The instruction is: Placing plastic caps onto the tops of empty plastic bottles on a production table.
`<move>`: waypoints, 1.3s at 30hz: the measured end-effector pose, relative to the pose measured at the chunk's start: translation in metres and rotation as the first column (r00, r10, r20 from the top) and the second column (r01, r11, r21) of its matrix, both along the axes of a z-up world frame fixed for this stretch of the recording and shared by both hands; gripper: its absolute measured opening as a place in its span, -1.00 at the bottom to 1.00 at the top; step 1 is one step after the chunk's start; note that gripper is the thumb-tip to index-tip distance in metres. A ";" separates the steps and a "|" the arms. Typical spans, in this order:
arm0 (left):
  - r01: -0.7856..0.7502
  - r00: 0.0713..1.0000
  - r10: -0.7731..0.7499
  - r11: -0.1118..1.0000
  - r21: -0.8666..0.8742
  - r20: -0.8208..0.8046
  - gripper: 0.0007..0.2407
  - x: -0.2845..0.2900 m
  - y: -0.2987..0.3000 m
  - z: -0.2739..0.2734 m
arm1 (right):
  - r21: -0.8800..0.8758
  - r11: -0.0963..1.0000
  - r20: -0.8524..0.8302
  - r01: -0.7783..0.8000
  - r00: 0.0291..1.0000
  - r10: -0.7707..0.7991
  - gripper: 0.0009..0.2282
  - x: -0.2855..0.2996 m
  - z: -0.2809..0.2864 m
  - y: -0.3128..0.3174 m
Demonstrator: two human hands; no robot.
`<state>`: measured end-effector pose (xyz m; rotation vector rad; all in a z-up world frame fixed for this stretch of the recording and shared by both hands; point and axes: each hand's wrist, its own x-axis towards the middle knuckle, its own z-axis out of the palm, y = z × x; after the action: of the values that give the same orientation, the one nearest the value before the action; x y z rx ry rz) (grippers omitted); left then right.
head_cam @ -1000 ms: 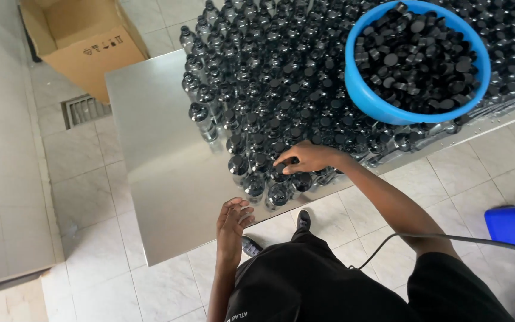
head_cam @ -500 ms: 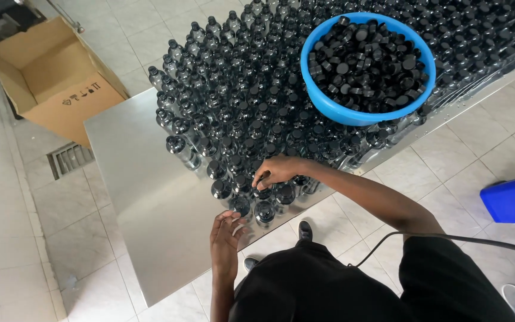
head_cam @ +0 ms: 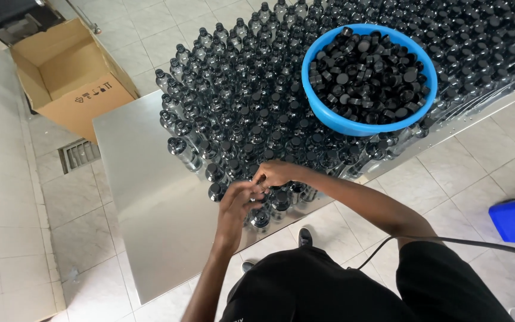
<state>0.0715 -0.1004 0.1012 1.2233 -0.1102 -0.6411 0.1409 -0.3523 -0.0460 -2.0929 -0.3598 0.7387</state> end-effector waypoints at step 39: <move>-0.382 -0.053 -0.747 0.628 0.678 0.663 -0.50 0.177 -0.369 -0.025 | 0.004 0.829 0.095 0.559 0.825 -0.557 -0.58 -0.267 0.181 -0.241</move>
<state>0.2484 -0.4694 0.0760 2.4044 -1.5949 0.2552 -0.1264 -0.5935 0.1350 -2.1033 0.2217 0.2931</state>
